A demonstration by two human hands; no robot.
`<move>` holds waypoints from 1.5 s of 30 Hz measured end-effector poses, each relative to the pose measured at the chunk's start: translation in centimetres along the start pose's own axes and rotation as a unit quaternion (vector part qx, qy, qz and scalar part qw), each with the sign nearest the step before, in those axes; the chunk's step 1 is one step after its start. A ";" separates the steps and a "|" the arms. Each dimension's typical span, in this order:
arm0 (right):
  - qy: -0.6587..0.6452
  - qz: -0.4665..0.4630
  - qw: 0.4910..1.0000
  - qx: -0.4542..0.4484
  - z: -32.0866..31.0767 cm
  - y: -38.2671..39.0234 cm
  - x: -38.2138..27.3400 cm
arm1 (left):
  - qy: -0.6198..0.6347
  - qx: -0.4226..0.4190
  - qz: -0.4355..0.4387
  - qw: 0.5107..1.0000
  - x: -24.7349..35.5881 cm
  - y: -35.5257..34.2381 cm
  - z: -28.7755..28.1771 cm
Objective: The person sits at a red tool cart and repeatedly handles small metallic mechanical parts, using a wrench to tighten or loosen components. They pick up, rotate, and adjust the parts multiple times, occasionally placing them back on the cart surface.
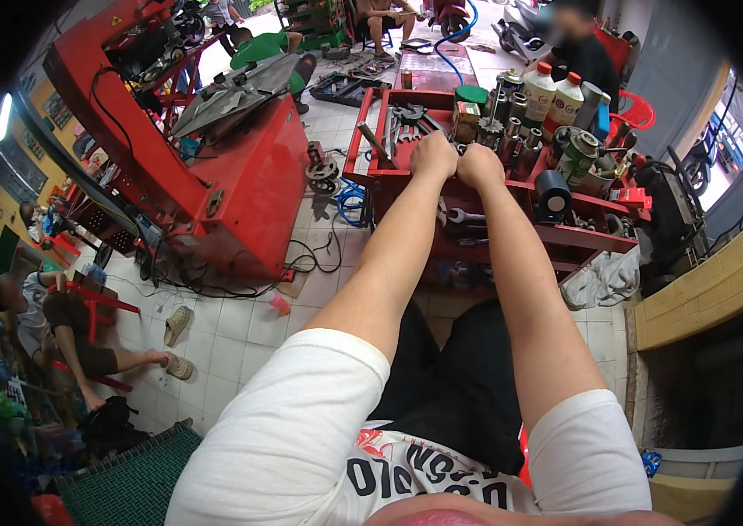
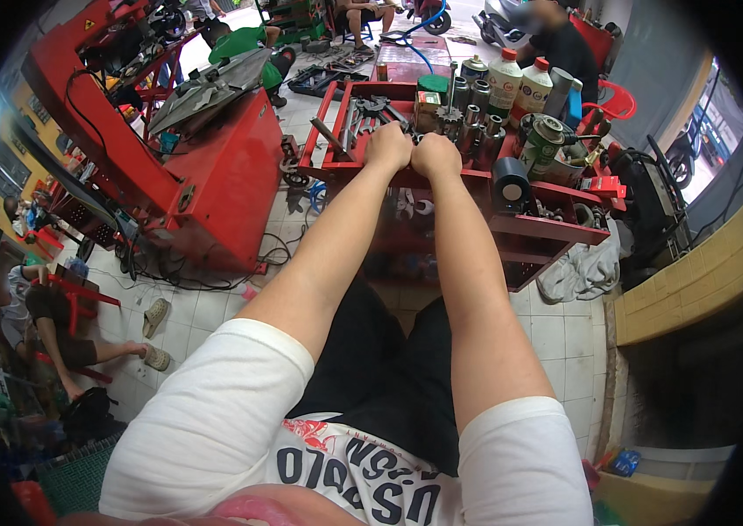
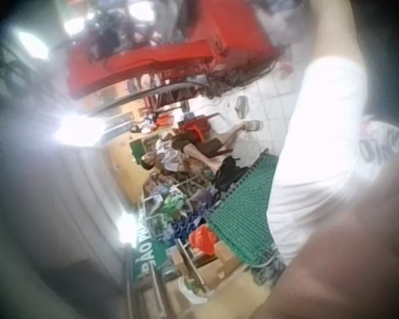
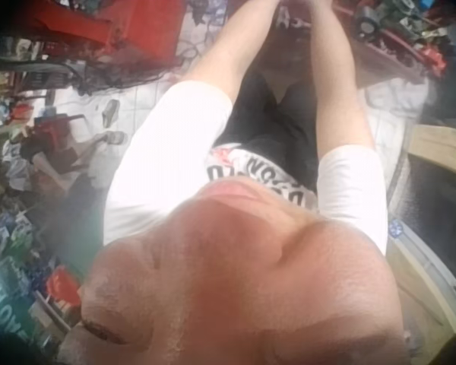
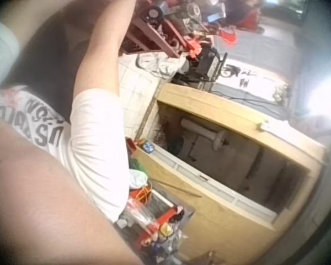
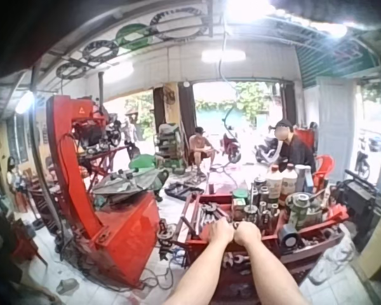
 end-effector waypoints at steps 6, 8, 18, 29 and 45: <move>0.010 0.023 0.999 -0.022 0.1 0.1 -0.1 | -0.004 0.017 -0.001 1.000 0.0 0.2 -0.2; 0.004 0.029 0.999 -0.022 0.1 0.1 -0.1 | 0.000 0.016 -0.002 1.000 0.1 0.4 -0.3; -0.011 0.040 0.999 -0.019 -0.3 0.5 -0.5 | 0.011 0.003 0.006 1.000 -0.1 0.2 -0.2; -0.004 0.051 0.998 -0.022 -0.7 0.8 -0.8 | 0.008 0.009 0.001 1.000 0.2 0.6 -0.6; -0.010 0.059 0.998 -0.027 -1.4 1.3 -1.4 | 0.031 -0.021 -0.014 0.999 -0.1 0.5 -0.2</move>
Point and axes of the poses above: each hand's wrist, its own y-axis away from the middle knuckle, its own z-axis out of the palm, x = y × z, the point moved 4 cm from there along -y, towards the middle knuckle, and after that the axes turned 13 degrees about -y, right-handed, at the moved point
